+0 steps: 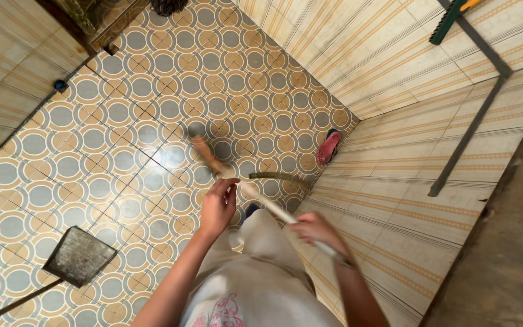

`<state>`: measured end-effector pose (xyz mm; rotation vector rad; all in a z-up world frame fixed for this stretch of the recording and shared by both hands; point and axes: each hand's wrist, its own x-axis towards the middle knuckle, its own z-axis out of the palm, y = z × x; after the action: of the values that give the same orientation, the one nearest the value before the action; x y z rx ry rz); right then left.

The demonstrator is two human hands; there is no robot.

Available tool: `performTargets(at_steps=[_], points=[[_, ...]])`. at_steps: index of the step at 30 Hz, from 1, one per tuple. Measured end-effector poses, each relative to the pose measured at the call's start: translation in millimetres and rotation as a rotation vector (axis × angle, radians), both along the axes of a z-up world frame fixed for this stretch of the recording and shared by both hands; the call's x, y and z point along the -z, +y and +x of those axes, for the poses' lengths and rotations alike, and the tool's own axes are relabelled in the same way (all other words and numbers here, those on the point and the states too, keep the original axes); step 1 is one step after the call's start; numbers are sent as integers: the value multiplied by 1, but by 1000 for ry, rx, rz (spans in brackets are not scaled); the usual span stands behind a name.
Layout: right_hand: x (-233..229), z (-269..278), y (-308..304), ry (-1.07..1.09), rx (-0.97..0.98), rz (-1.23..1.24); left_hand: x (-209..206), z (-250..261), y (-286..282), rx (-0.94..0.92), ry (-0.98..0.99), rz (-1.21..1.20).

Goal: The person sweeps a tiled bathroom floor using a broom and dustpan. They gather debris into the dustpan, then open a door to a storage area and dispose of the collected dirt.

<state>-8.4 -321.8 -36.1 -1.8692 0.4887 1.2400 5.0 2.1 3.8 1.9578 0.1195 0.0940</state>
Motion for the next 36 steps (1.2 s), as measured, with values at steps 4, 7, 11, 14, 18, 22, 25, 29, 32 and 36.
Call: performTargets(at_steps=[4, 7, 11, 14, 18, 22, 25, 29, 32, 36], points=[[-15, 40, -70, -173, 68, -132, -1, 9, -5, -35, 34, 27], [18, 103, -114, -327, 105, -174, 6, 11, -12, -79, 43, 32], [83, 214, -135, -430, 70, -326, 9, 10, -37, -245, 88, 67], [122, 261, -121, -369, 44, -268, 13, 0, -62, -327, 115, 9], [137, 237, -88, -191, -322, -270, 11, -6, -96, -441, 150, -15], [118, 171, -54, 9, -598, -167, 10, -17, -111, -582, 180, -59], [116, 139, 1, 89, -815, -28, 10, -30, -109, -689, 184, -2], [123, 131, 68, 282, -764, 154, 8, -44, -101, -855, 168, -14], [103, 132, 89, 375, -614, 149, 6, -61, -96, -943, 146, 7], [29, 146, 71, 303, -689, 212, 13, -96, -89, -1064, 136, -41]])
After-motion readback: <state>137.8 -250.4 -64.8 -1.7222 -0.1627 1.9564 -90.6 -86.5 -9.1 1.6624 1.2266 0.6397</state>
